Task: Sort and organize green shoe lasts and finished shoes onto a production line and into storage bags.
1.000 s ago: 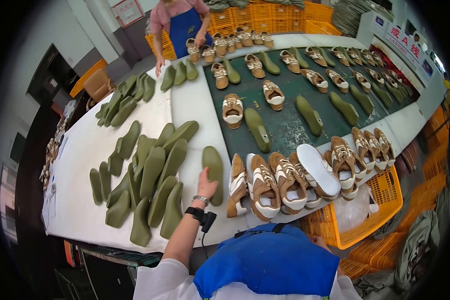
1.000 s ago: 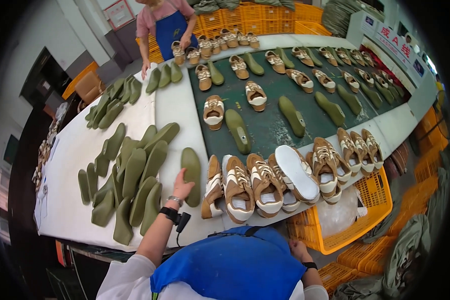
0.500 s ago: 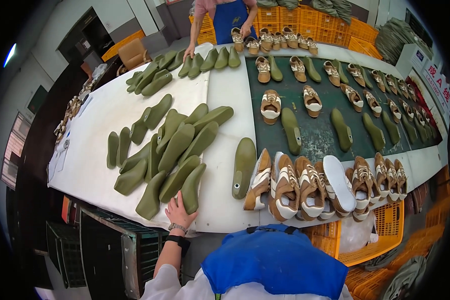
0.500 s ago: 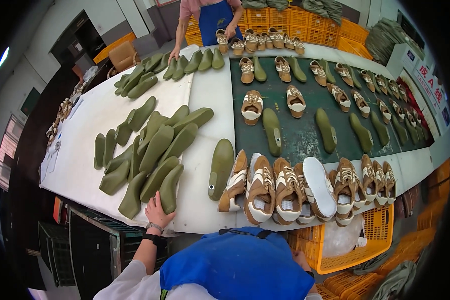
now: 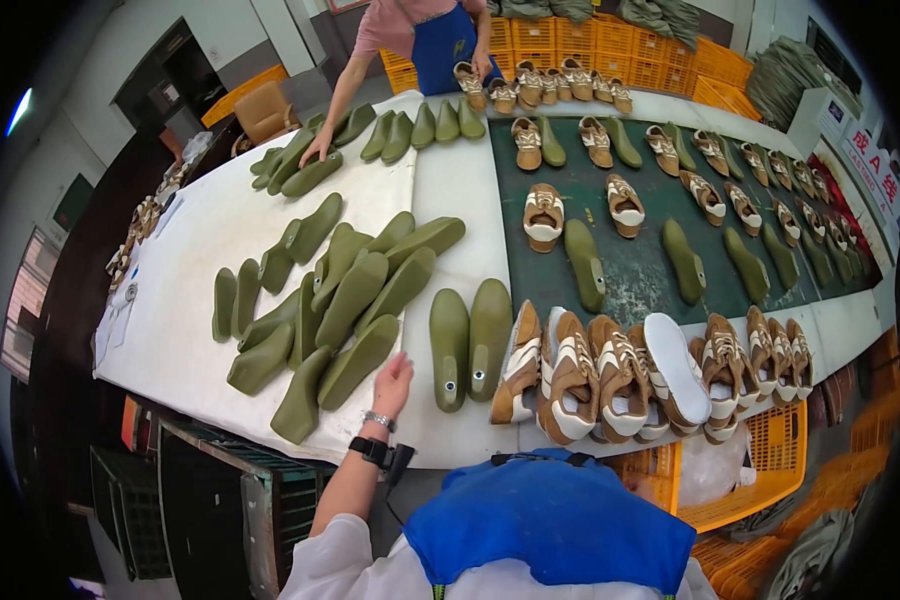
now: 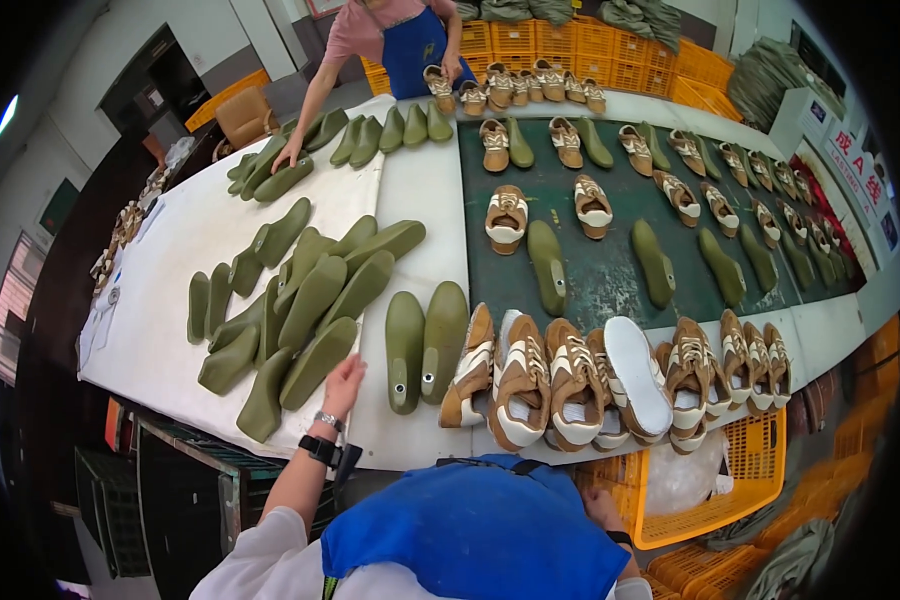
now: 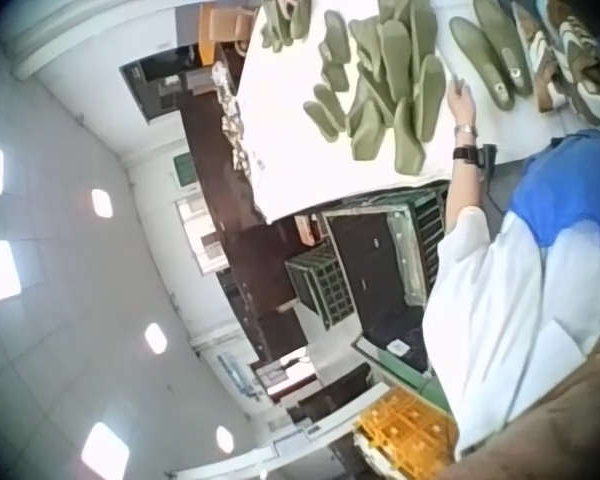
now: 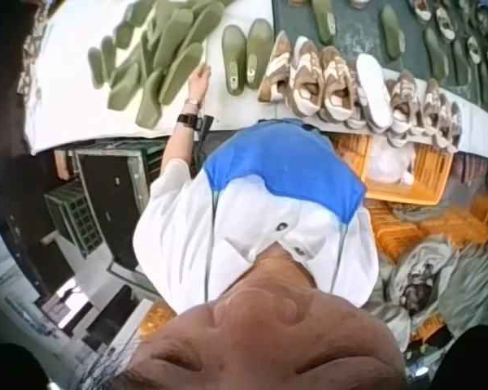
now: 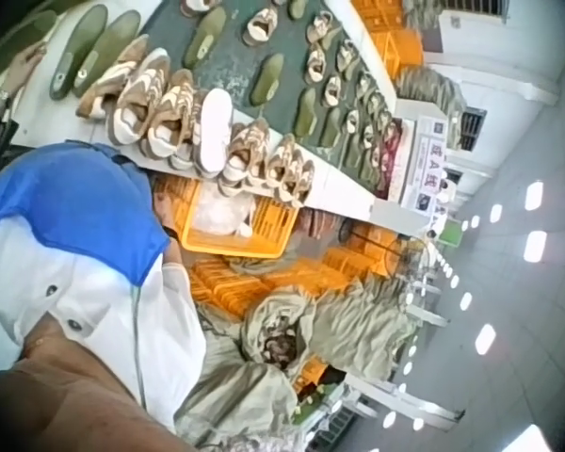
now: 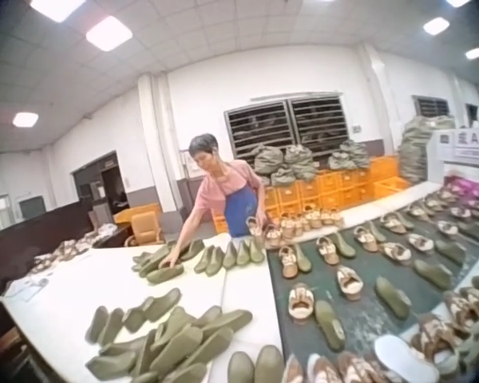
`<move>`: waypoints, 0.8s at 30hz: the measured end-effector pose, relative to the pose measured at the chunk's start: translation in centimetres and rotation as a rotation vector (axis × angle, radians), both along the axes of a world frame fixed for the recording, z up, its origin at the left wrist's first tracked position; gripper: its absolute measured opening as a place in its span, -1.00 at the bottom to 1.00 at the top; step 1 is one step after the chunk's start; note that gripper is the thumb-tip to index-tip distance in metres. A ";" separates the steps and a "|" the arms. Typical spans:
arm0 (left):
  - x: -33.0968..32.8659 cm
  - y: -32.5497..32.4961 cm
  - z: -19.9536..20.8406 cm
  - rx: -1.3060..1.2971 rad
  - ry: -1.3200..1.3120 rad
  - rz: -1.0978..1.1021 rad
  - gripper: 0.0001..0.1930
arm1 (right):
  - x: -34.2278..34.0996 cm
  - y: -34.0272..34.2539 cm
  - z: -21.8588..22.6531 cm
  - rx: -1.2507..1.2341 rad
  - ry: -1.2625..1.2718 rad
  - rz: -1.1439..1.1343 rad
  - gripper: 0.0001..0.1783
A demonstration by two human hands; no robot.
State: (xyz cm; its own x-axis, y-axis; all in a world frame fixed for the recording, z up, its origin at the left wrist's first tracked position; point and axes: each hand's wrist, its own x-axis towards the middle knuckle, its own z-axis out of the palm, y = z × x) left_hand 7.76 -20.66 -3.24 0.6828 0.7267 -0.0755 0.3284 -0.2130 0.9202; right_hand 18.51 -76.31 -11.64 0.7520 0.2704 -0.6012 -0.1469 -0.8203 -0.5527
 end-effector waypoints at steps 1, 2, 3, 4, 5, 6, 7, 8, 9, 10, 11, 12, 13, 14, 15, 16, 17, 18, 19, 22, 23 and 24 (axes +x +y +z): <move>0.1 1.3 0.6 0.000 0.000 -0.002 -0.47 | -0.7 -1.1 -2.0 -0.005 -0.036 -0.018 -0.66; -0.3 3.3 1.7 0.442 0.091 0.058 -0.50 | -1.2 -1.5 -2.6 -0.006 -0.035 -0.017 -0.66; -1.2 4.9 2.4 0.883 0.184 0.122 -0.52 | -1.6 -1.7 -3.0 -0.036 -0.014 -0.031 -0.66; -2.8 6.1 2.1 0.875 0.381 0.183 -0.46 | -1.6 -1.6 -3.2 -0.062 0.007 -0.037 -0.66; -3.7 6.6 2.0 0.811 0.488 0.133 -0.39 | -1.4 -1.6 -3.4 -0.061 0.007 -0.032 -0.66; -4.7 6.8 1.7 0.745 0.593 0.084 -0.32 | -1.3 -1.6 -3.5 -0.057 0.019 -0.027 -0.67; -5.4 6.2 1.0 0.738 0.603 0.069 -0.25 | -1.1 -1.6 -3.7 -0.053 0.031 -0.021 -0.67; -4.9 5.1 1.1 0.734 0.609 0.048 -0.19 | -0.7 -1.1 -3.7 -0.048 0.042 -0.023 -0.67; -4.4 3.1 1.6 0.780 0.646 0.026 -0.15 | -0.8 -1.0 -3.7 -0.047 0.056 -0.028 -0.66; -4.4 0.8 2.0 0.869 0.662 0.011 -0.15 | -0.9 -0.8 -3.5 -0.044 0.071 -0.028 -0.66; -4.9 -0.9 2.6 0.916 0.631 -0.041 -0.17 | -0.7 -0.6 -3.3 -0.040 0.085 -0.025 -0.66; -5.0 -1.9 3.4 0.963 0.595 -0.100 -0.19 | -0.6 -0.4 -3.0 -0.038 0.098 -0.028 -0.66; -5.0 -1.8 4.2 0.963 0.594 -0.104 -0.19 | -0.5 -0.1 -2.8 -0.036 0.112 -0.031 -0.66; -5.5 -1.3 5.2 0.957 0.466 -0.107 -0.23 | -0.4 0.2 -2.4 -0.033 0.126 -0.026 -0.66; -5.5 -1.2 6.6 0.944 0.336 -0.117 -0.26 | -0.5 0.2 -2.0 -0.035 0.142 -0.027 -0.65; -5.2 -0.9 8.2 1.002 0.356 -0.032 -0.31 | -0.6 0.3 -1.6 -0.039 0.157 -0.028 -0.65; -7.0 0.3 7.2 0.908 0.383 -0.025 -0.32 | -0.3 1.1 -0.4 -0.038 0.158 -0.004 -0.65; -7.9 1.2 6.8 0.813 0.405 -0.024 -0.33 | -0.1 2.2 1.1 -0.035 0.147 -0.039 -0.66; -8.7 1.4 6.1 0.809 0.414 -0.008 -0.33 | 0.1 2.8 1.9 -0.031 0.137 -0.073 -0.67; -7.3 1.0 6.2 0.232 0.585 0.042 -0.34 | 0.1 -1.1 -6.3 -0.023 0.042 -0.026 -0.70; -6.9 0.5 5.0 0.189 0.477 0.082 -0.35 | 0.2 -1.8 -7.6 -0.023 0.043 -0.007 -0.70; -5.8 -0.2 4.9 0.146 0.366 0.111 -0.36 | 0.1 -2.5 -8.4 -0.010 0.038 0.028 -0.70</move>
